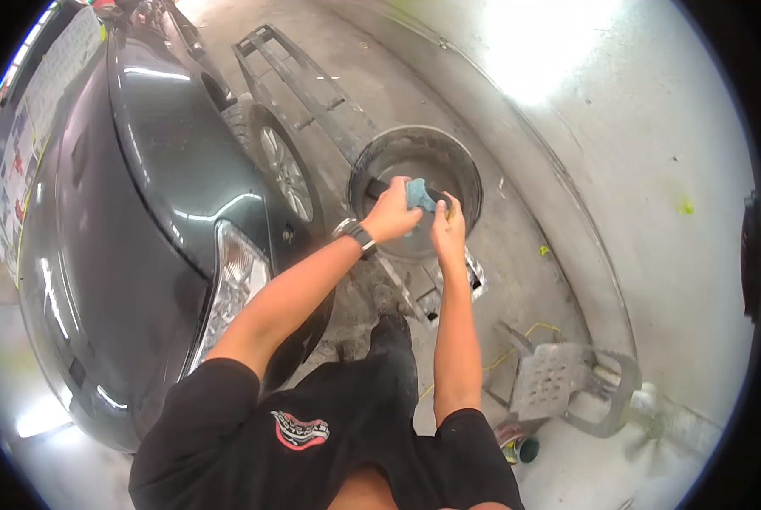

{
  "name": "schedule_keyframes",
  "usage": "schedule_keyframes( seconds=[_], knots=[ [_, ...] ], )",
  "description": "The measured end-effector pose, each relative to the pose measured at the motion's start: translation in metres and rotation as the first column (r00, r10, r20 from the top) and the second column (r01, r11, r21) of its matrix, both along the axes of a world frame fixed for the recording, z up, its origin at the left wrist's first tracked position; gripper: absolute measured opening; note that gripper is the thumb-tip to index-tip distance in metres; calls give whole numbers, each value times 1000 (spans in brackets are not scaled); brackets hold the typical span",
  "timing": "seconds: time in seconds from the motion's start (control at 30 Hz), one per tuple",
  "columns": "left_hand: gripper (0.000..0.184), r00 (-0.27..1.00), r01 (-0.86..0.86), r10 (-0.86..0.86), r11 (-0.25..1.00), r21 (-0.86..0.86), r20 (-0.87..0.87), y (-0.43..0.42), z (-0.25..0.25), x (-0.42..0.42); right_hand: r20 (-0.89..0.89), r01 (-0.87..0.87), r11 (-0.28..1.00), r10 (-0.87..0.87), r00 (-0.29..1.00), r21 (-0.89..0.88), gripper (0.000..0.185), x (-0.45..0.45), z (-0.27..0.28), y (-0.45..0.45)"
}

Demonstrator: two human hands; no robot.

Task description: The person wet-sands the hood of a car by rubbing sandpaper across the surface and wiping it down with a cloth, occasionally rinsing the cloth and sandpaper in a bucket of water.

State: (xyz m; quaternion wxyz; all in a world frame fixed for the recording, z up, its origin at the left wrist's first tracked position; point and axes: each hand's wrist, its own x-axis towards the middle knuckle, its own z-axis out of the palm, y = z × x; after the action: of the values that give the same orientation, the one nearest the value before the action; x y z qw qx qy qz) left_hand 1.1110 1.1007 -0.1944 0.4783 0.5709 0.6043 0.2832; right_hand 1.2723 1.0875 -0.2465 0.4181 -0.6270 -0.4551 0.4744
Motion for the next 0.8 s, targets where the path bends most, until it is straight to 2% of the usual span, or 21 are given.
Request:
schedule_keyframes(
  seconds=[0.03, 0.07, 0.1, 0.17, 0.2, 0.23, 0.27, 0.3, 0.33, 0.37, 0.4, 0.43, 0.47, 0.5, 0.53, 0.63, 0.7, 0.77, 0.8],
  knots=[
    [66, 995, 56, -57, 998, -23, -82, 23, -24, 3, 157, -66, 998, 65, 985, 2, 50, 0, -31, 31],
    [63, 980, 112, -118, 993, -48, -161, 46, -56, 4, -31, 26, 981, -33, 999, -195, 50, -8, -28, 53],
    [60, 954, 168, -182, 983, -78, -238, 69, -86, 5, -101, 149, 940, -188, 977, -308, 50, -17, -34, 72],
    [55, 886, 102, -111, 994, -43, -451, 92, -142, 15, -171, 335, 768, -494, 852, -546, 49, -29, -51, 104],
    [58, 833, 188, -179, 981, -36, -523, 110, -183, 11, -212, 381, 746, -563, 799, -546, 49, -29, -116, 122],
    [64, 900, 64, -96, 994, -88, -425, 118, -195, 11, -282, 360, 693, -630, 723, -625, 50, -27, -129, 133],
    [67, 918, -48, -7, 991, -128, -397, 126, -209, 12, -329, 334, 631, -700, 634, -700, 52, -25, -141, 144],
    [70, 926, -154, 81, 973, -172, -368, 131, -224, 16, -403, 327, 610, -754, 519, -722, 52, -22, -207, 154],
    [71, 897, -179, 128, 980, -83, -424, 131, -263, 19, -308, 298, 487, -817, 487, -821, 50, -26, -216, 157],
    [72, 864, -199, 189, 980, 29, -467, 140, -295, 26, -381, 327, 535, -818, 430, -779, 46, -31, -226, 159],
    [71, 817, -184, 164, 983, 19, -553, 140, -297, 36, -457, 355, 578, -808, 371, -735, 45, -36, -235, 160],
    [71, 757, -180, 137, 984, -1, -639, 140, -287, 39, -460, 354, 570, -816, 349, -742, 46, -39, -253, 158],
    [76, 883, -180, -23, 906, -383, -469, 150, -260, 32, -438, 358, 560, -820, 369, -747, 46, -41, -270, 153],
    [80, 882, -292, 127, 902, -317, -453, 138, -296, 37, -399, 360, 544, -823, 404, -757, 46, -42, -285, 147],
    [68, 821, -258, 129, 953, -160, -556, 115, -285, 48, -362, 363, 540, -815, 453, -760, 47, -43, -299, 141],
    [53, 799, -100, -54, 970, -221, -598, 102, -352, 35, -201, 391, 547, -735, 648, -740, 48, -36, -326, 126],
    [45, 793, -29, -125, 970, -240, -597, 106, -367, 30, -36, 423, 589, -610, 791, -688, 49, -36, -342, 123],
    [40, 797, -16, -112, 978, -207, -593, 111, -375, 29, 101, 445, 634, -502, 859, -633, 51, -36, -355, 127],
    [37, 820, -157, 21, 969, -189, -572, 110, -416, 35, 100, 445, 632, -504, 858, -634, 51, -39, -356, 135]
  ],
)
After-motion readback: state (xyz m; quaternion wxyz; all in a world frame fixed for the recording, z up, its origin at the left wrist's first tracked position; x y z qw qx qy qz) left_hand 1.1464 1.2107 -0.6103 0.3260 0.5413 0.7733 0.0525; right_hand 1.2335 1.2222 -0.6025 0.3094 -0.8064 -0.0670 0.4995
